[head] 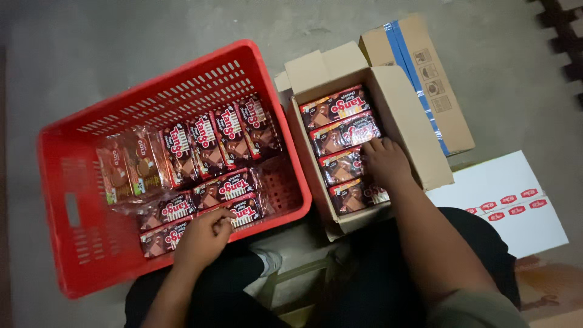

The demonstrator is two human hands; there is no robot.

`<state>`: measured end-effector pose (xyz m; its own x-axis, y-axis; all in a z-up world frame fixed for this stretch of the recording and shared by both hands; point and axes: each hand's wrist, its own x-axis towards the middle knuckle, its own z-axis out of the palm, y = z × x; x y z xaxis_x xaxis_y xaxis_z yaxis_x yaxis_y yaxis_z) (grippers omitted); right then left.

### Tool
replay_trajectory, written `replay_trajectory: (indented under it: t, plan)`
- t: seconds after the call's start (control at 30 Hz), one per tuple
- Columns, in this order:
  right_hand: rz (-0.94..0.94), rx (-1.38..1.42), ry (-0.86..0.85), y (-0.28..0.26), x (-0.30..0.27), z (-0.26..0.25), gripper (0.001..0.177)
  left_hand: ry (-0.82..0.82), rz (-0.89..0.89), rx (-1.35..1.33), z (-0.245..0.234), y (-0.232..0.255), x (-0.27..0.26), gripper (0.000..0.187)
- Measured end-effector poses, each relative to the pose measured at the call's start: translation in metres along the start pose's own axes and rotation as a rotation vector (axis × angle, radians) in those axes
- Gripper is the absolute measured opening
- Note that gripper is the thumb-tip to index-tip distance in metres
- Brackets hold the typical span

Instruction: The person transfers individually wrapped snack bars from a cardboard box into a red plastic basket. They repeatedly pick up bars from the box and place them into the basket, arranging them in rows.

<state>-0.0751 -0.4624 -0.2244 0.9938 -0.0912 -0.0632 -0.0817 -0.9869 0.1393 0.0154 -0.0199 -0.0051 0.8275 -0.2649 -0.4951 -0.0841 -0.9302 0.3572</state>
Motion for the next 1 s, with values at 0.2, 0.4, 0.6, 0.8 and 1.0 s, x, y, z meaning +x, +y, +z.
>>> replay_trajectory:
  t: [0.2, 0.4, 0.6, 0.8, 1.0]
  plan:
    - [0.093, 0.045, -0.22, -0.013, -0.004, -0.053, 0.051, 0.028, 0.148, -0.021, 0.005, -0.015, 0.002, 0.023]
    - [0.098, 0.093, -0.222, -0.01, 0.001, -0.032, 0.047, 0.064, 0.117, -0.025, 0.004, -0.011, -0.002, 0.023]
    - [0.117, 0.095, -0.298, -0.014, 0.01, -0.043, 0.047, 0.032, 0.132, -0.051, 0.003, -0.012, 0.004, 0.025]
    - [0.063, 0.092, -0.4, -0.014, 0.01, -0.067, 0.05, 0.058, 0.159, -0.033, 0.001, -0.007, -0.003, 0.023]
    - [0.015, 0.094, -0.334, -0.01, 0.013, -0.06, 0.054, 0.073, 0.183, -0.056, 0.007, -0.021, 0.006, 0.023]
